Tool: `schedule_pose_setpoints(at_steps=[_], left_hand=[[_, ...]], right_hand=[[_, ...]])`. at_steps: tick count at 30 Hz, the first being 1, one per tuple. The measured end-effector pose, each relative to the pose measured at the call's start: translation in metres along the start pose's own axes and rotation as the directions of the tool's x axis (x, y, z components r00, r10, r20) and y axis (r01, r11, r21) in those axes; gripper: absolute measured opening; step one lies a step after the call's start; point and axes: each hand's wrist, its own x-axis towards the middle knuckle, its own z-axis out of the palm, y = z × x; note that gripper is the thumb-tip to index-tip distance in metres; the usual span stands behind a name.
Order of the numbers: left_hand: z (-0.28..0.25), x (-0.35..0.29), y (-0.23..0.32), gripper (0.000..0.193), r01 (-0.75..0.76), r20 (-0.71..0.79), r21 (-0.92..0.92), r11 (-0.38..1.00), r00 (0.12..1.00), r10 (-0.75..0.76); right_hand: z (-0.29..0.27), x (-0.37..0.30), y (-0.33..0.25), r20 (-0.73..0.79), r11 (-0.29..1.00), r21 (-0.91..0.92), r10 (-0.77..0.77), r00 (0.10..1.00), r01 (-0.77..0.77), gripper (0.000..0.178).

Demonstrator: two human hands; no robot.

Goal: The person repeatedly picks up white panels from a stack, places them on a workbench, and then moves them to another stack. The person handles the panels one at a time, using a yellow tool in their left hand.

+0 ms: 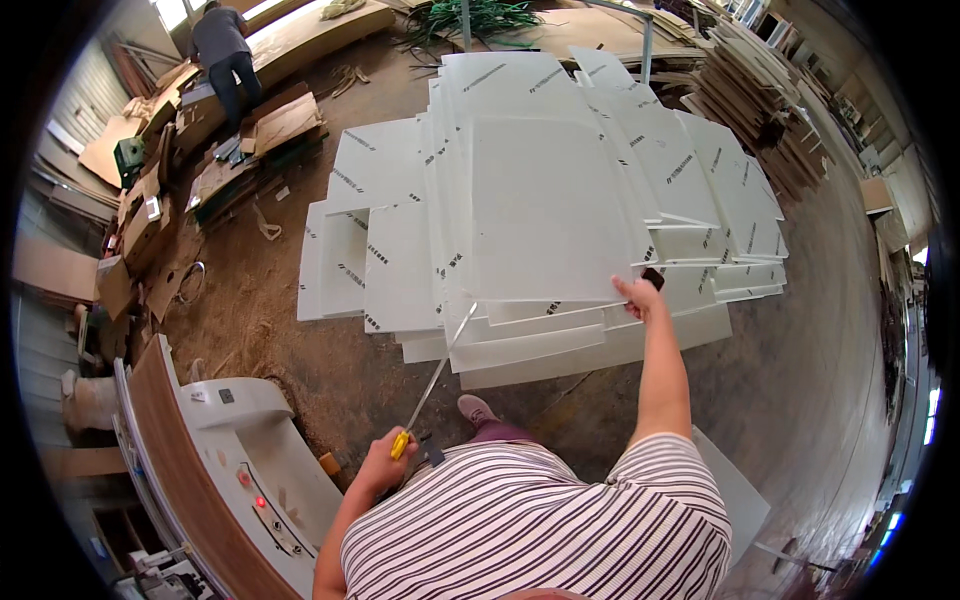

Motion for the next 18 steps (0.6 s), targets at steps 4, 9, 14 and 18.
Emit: schedule_pose_setpoints(at_steps=[4,9,14,18], left_hand=[[0.001,0.029,0.001,0.017,-0.035,-0.084,-0.25,0.968,0.996,0.014],[0.015,0.071,0.016,0.032,-0.004,-0.138,-0.682,0.731,0.983,-0.124],[0.042,0.119,-0.016,0.031,0.053,-0.004,-0.754,0.654,0.996,-0.085],[0.04,0.097,0.008,0.025,-0.062,-0.139,-0.812,0.58,0.986,-0.089]], right_hand=[[0.083,-0.067,0.026,0.279,0.971,0.227,0.009,0.96,-0.075,0.051],[0.218,-0.165,0.028,0.58,0.83,0.456,-0.004,0.815,-0.321,0.033],[0.244,-0.204,0.002,0.884,0.67,0.299,0.073,0.461,-0.679,0.036],[0.202,-0.15,0.002,0.605,0.236,0.782,-0.061,0.794,-0.578,0.043]])
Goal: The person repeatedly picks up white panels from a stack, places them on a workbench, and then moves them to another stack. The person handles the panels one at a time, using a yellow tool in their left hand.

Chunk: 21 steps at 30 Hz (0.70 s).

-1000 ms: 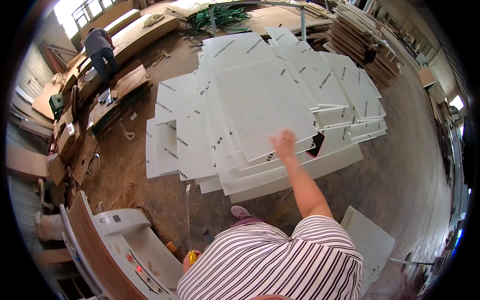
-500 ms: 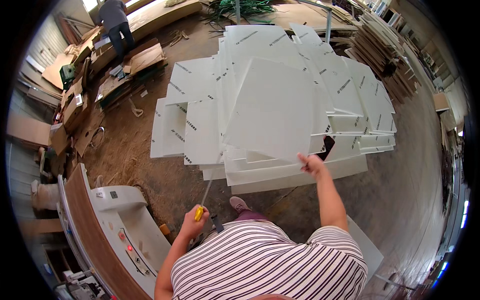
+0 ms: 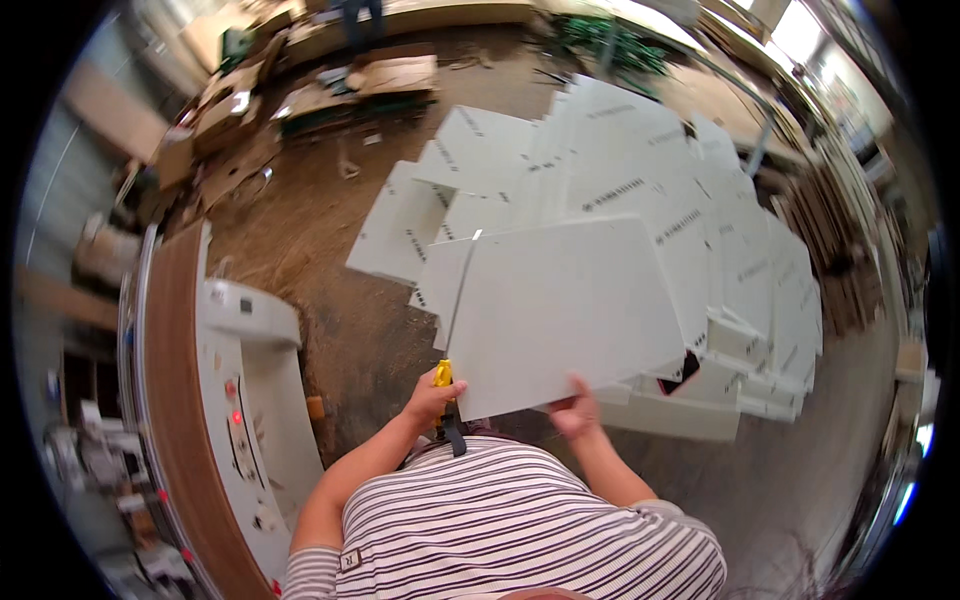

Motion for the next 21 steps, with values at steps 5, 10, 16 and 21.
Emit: schedule_pose_setpoints(at_steps=[5,10,16,21], left_hand=[[-0.027,-0.05,0.02,0.023,-0.159,-0.036,0.094,0.983,0.986,0.163],[-0.08,-0.134,0.031,0.023,-0.223,-0.246,0.226,0.948,0.929,0.277],[-0.115,-0.249,-0.04,0.024,-0.224,-0.677,0.155,0.962,0.685,0.269],[-0.132,-0.327,-0.081,0.024,-0.265,-0.938,-0.014,0.964,0.337,0.079]], right_hand=[[-0.01,-0.002,-0.049,0.263,0.964,-0.244,-0.036,0.964,0.102,0.035],[0.04,0.013,0.016,0.374,0.881,-0.472,0.191,0.908,0.009,0.018],[0.119,0.067,0.137,0.334,0.662,-0.734,0.545,0.769,-0.151,0.005],[0.17,0.098,0.291,0.165,0.379,-0.903,0.739,0.653,-0.201,0.007]])
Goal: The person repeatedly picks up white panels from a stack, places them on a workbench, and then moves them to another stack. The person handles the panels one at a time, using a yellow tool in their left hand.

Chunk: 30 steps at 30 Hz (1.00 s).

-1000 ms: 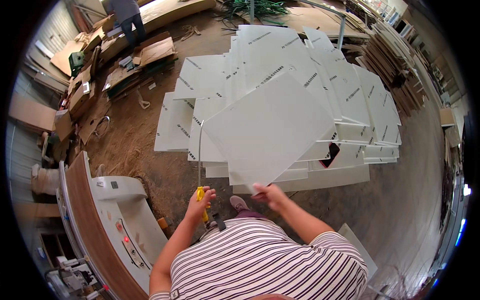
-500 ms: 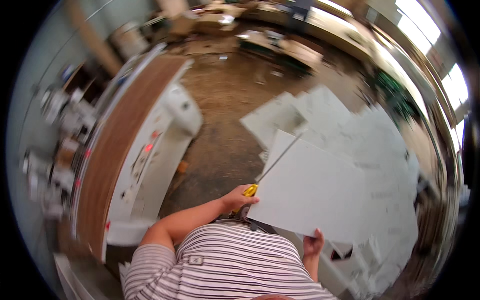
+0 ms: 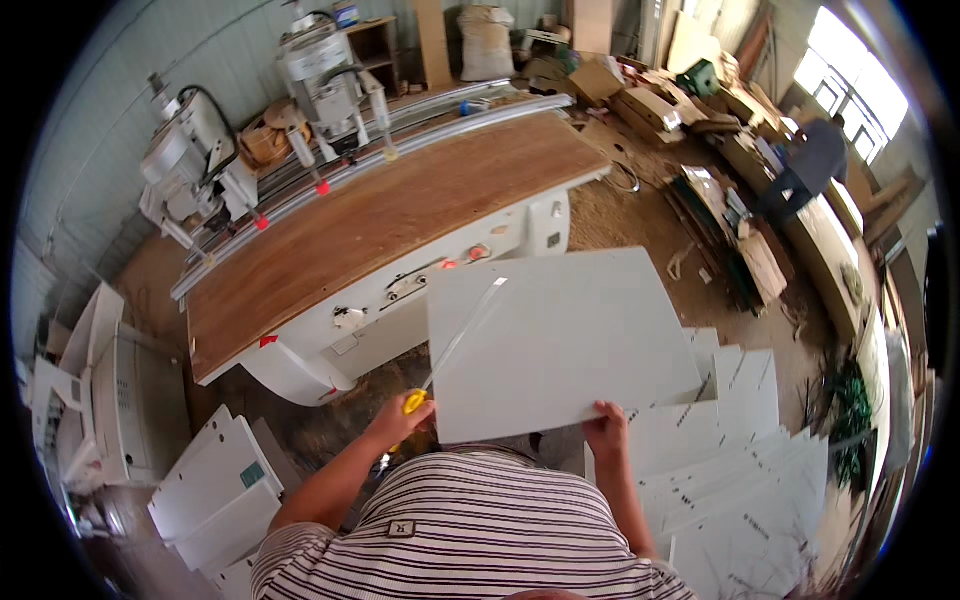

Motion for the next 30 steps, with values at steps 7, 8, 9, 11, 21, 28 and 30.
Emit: schedule_pose_setpoints(at_steps=[7,8,9,11,21,28,30], left_hand=[[-0.11,-0.013,-0.012,0.02,0.145,-0.387,-0.117,0.982,0.904,-0.18],[-0.12,-0.014,-0.016,0.02,0.158,-0.411,-0.137,0.978,0.889,-0.201],[-0.127,-0.013,-0.019,0.019,0.167,-0.426,-0.154,0.974,0.878,-0.218],[-0.131,-0.009,-0.024,0.014,0.114,-0.457,-0.155,0.981,0.873,-0.173],[-0.104,0.019,-0.076,0.018,-0.017,-0.318,-0.72,0.694,0.896,-0.309],[-0.068,0.078,-0.071,0.018,-0.067,-0.431,-0.634,0.771,0.858,-0.28],[-0.057,0.092,-0.079,0.021,-0.015,-0.503,-0.537,0.844,0.808,-0.306]], right_hand=[[0.181,0.17,0.064,0.156,0.998,-0.043,0.062,0.986,-0.055,0.02],[0.209,0.188,0.074,0.134,0.996,-0.052,0.082,0.988,-0.075,0.02],[0.223,0.212,0.083,0.171,0.994,-0.048,0.102,0.98,-0.095,0.022],[0.239,0.269,0.105,0.246,0.991,-0.042,0.136,0.96,-0.13,0.027],[0.322,0.365,0.142,-0.03,0.793,-0.479,0.414,0.91,-0.377,0.029],[0.307,0.423,0.166,-0.177,0.529,-0.735,0.455,0.873,-0.425,0.038],[0.317,0.421,0.168,-0.184,0.521,-0.747,0.436,0.881,-0.414,0.036]])
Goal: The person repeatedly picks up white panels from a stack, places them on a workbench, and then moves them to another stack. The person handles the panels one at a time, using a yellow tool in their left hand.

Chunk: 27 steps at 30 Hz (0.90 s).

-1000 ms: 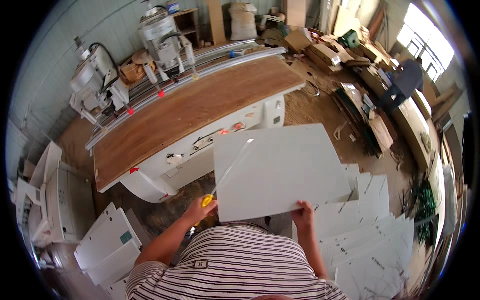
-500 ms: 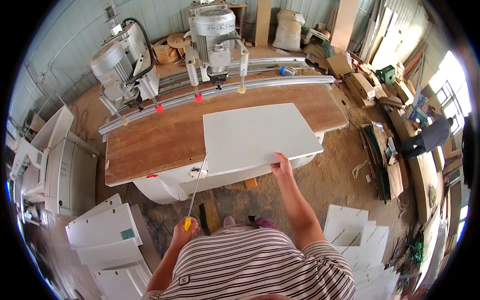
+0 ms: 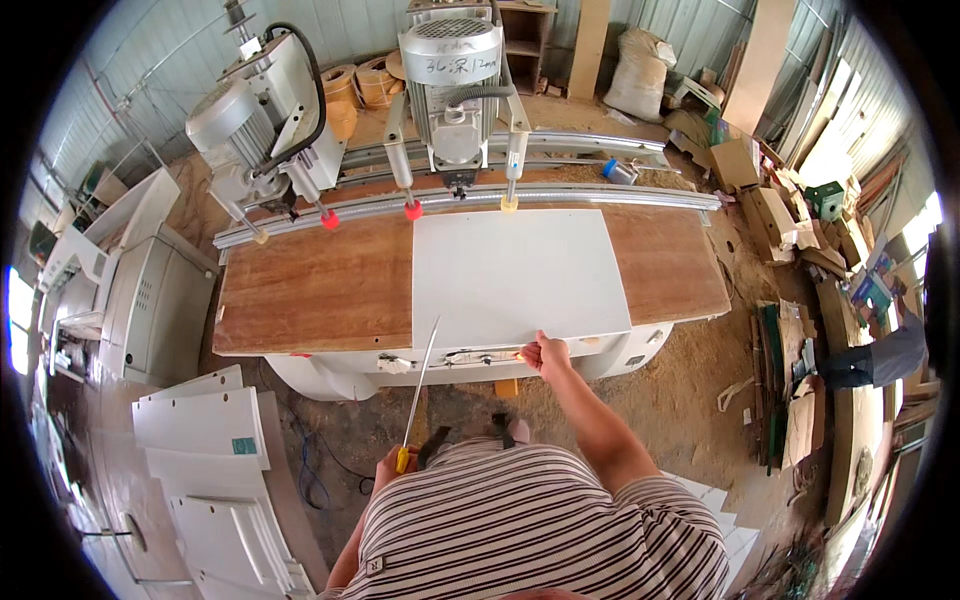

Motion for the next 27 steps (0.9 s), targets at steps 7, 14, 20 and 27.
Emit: schedule_pose_setpoints(at_steps=[7,14,20,27], left_hand=[[0.017,0.002,-0.024,0.019,-0.077,-0.114,0.126,0.989,0.989,0.091],[0.003,-0.025,-0.008,0.012,-0.014,-0.221,-0.118,0.993,0.975,-0.012],[-0.002,-0.059,0.052,0.02,0.006,-0.147,0.094,0.996,0.989,0.008],[-0.053,-0.031,0.003,0.017,0.015,-0.136,0.159,0.987,0.991,0.007]], right_hand=[[0.029,0.006,-0.014,-0.072,0.984,0.173,-0.039,0.997,0.051,0.037],[0.04,0.015,-0.012,-0.178,0.981,0.155,-0.093,0.98,0.121,0.041],[0.035,0.016,-0.015,-0.157,0.986,0.136,-0.079,0.984,0.101,0.035],[0.031,0.015,-0.013,-0.112,0.994,0.067,-0.078,0.991,0.086,0.034]])
